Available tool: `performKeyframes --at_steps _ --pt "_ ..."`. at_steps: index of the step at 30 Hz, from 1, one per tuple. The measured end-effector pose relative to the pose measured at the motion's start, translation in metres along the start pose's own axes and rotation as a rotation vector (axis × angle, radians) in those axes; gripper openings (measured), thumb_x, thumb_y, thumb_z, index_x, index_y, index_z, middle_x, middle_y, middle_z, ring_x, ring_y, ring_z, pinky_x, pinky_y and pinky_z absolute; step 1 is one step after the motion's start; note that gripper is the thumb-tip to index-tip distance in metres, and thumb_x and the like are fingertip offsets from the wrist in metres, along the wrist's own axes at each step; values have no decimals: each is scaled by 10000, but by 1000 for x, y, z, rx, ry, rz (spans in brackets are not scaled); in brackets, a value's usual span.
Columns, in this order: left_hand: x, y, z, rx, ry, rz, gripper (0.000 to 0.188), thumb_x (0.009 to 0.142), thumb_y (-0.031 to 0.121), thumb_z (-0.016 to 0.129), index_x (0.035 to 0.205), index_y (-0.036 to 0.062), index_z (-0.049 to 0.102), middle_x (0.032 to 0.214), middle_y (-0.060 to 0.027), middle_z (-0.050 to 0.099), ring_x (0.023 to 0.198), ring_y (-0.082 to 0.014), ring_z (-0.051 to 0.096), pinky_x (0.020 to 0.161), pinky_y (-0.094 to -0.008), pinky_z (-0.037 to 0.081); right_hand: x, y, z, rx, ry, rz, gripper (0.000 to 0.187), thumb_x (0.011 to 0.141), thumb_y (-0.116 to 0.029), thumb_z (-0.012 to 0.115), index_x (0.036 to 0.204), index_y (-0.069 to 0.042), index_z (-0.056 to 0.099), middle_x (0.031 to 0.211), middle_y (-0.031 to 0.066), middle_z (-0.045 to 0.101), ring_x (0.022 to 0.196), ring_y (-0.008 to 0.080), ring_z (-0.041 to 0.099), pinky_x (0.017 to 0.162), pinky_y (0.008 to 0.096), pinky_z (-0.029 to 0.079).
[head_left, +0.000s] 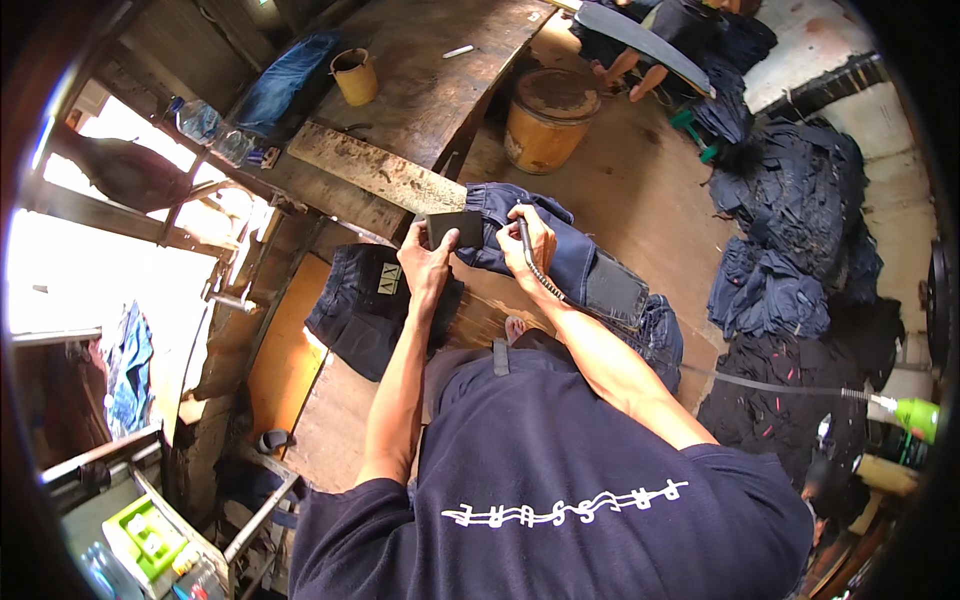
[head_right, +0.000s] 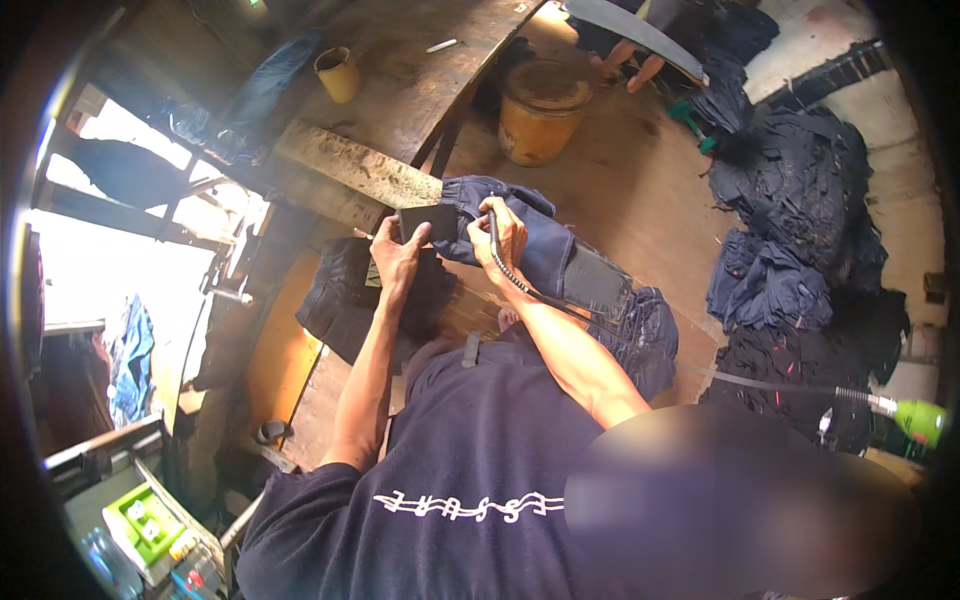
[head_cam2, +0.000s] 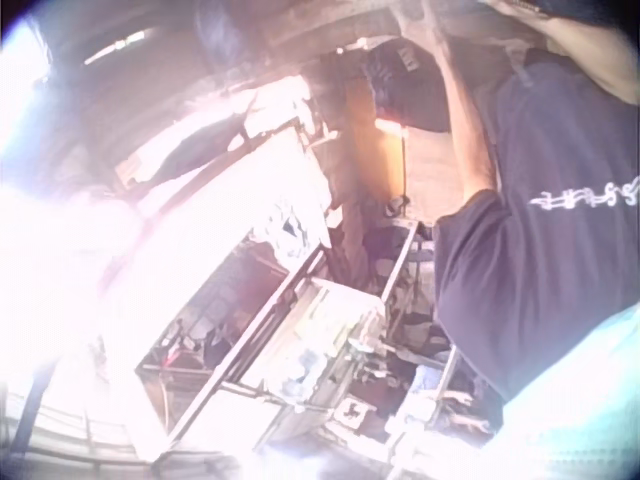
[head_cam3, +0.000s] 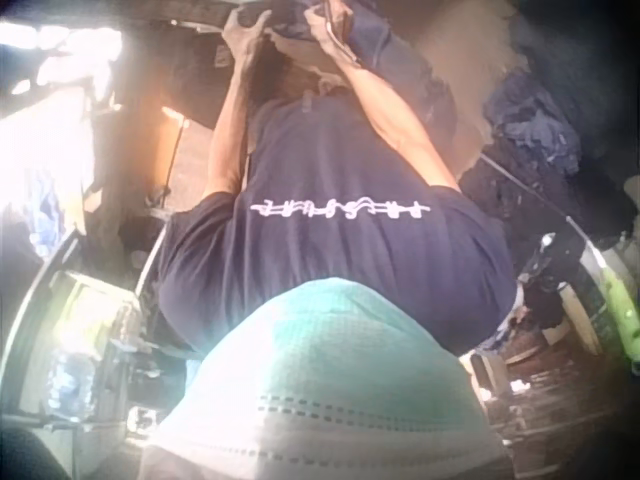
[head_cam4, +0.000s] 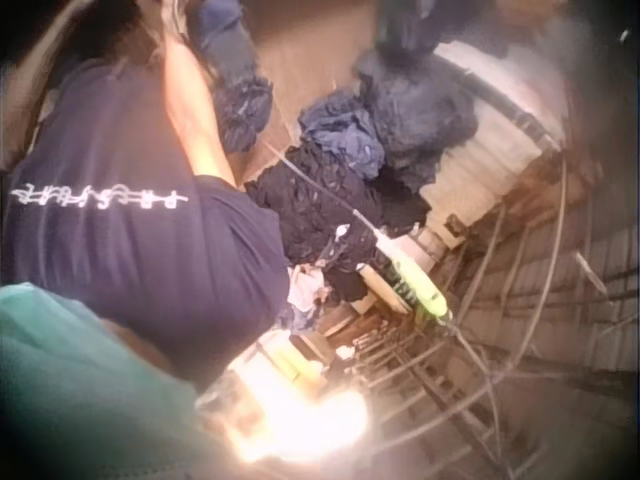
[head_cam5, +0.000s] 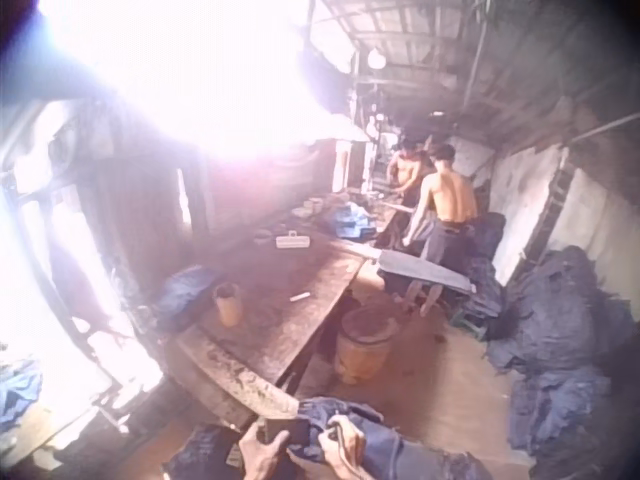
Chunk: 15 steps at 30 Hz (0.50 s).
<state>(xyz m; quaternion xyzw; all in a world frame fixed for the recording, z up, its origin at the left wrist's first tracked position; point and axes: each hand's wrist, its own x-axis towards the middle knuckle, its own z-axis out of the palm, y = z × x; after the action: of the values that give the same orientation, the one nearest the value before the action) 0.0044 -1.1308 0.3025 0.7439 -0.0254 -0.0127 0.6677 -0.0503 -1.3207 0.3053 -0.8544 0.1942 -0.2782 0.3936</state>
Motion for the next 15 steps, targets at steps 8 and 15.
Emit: performKeyframes --at_steps 8,15 --pt "-27 22 36 177 70 -61 599 907 105 898 1380 -33 558 1067 -221 827 943 -201 808 826 -334 653 12 24 -6 282 -75 38 252 774 -7 765 985 -115 677 745 101 701 664 278 723 625 418 554" --pt "-19 25 67 394 205 -162 545 920 108 843 1404 23 607 1105 -227 808 928 -241 800 803 -370 635 20 69 -35 486 -72 -33 214 897 40 792 1087 -48 746 928 60 748 828 123 737 736 288 607"
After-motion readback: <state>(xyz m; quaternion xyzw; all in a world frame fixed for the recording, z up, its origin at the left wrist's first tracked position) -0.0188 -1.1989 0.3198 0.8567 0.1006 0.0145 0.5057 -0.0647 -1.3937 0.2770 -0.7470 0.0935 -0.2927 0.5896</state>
